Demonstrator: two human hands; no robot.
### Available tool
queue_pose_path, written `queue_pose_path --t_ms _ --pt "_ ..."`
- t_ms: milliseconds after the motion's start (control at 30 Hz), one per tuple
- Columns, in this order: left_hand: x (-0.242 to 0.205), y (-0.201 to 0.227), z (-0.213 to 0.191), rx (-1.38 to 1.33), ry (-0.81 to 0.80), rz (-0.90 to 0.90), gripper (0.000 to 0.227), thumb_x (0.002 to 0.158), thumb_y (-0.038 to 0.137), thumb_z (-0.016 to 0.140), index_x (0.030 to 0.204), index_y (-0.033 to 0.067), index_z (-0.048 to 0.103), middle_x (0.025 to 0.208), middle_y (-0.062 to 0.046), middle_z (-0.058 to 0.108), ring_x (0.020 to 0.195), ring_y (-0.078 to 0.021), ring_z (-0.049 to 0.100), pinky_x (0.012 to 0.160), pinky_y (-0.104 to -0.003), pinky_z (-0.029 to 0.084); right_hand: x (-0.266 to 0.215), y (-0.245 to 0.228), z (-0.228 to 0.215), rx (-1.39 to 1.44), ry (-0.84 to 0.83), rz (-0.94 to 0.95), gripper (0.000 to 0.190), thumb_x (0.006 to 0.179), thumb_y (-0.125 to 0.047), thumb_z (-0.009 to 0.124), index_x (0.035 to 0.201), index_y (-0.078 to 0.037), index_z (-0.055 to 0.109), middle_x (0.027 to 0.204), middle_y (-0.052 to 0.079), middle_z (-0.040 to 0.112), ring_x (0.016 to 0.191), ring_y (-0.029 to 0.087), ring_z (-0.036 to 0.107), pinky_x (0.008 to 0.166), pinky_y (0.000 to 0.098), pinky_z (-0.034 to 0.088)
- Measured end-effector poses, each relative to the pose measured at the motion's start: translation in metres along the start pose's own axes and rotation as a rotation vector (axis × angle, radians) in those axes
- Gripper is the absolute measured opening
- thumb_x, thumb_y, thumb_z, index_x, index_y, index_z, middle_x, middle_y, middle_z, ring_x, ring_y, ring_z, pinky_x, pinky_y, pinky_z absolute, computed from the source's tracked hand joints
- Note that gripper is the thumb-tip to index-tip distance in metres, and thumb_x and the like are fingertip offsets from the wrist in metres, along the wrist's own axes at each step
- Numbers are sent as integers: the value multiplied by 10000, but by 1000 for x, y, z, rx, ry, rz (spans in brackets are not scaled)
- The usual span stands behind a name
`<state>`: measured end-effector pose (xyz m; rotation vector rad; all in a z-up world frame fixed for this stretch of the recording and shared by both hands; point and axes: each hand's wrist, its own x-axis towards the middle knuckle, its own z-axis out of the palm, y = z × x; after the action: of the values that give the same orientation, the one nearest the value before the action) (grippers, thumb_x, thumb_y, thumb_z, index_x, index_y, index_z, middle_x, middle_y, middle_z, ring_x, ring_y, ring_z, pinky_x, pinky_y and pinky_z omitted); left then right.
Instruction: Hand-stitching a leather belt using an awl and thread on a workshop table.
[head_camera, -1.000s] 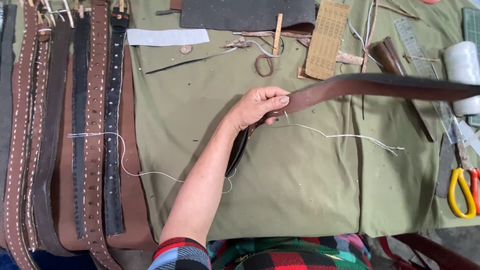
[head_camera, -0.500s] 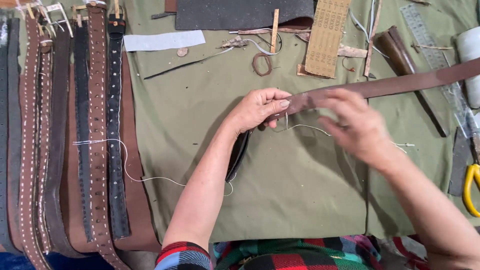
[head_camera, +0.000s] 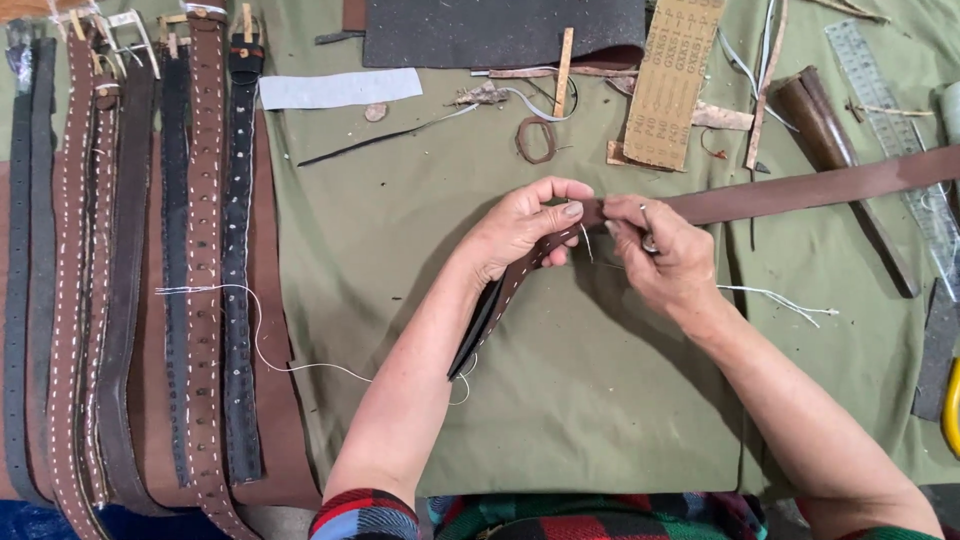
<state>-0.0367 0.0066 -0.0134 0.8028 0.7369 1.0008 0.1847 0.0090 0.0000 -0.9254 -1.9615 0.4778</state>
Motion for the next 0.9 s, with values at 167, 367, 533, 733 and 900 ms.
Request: queue_pose_path --t_ms 167,367,533,733,900 --pt "-4 4 7 43 -14 -14 361 979 213 720 1273 36 606 815 -196 709 581 -224 744 444 -258 599 4 2 -11 26 54 -34 120 992 -12 753 1102 -47 785 872 153 720 774 357 718 631 400 547" --pt "-1 -1 5 -82 3 -31 374 987 219 704 1301 48 594 812 -192 704 579 -213 740 457 -275 620 7 -6 -9 40 -12 -177 257 945 -66 785 1195 -21 752 1217 185 722 1152 361 705 930 451 569" --pt "4 -15 12 -173 26 -72 333 993 239 702 1268 78 606 819 -200 703 602 -226 750 476 -299 640 9 -1 -15 -43 37 -181 79 969 -35 796 1044 -48 778 977 117 757 849 355 710 768 426 573" --pt "1 -10 10 -219 0 -59 353 1005 215 689 1313 77 584 821 -192 675 584 -213 732 465 -297 623 18 -22 -25 21 -8 -214 215 978 -15 743 1193 -25 757 1235 200 720 1124 389 701 913 476 558" --pt "1 -13 18 -248 -33 -77 331 1014 206 682 1301 72 589 815 -190 669 577 -206 728 462 -294 613 5 -8 -9 44 -2 -135 213 961 -31 763 1171 -66 769 1156 148 720 1030 351 701 847 438 561"
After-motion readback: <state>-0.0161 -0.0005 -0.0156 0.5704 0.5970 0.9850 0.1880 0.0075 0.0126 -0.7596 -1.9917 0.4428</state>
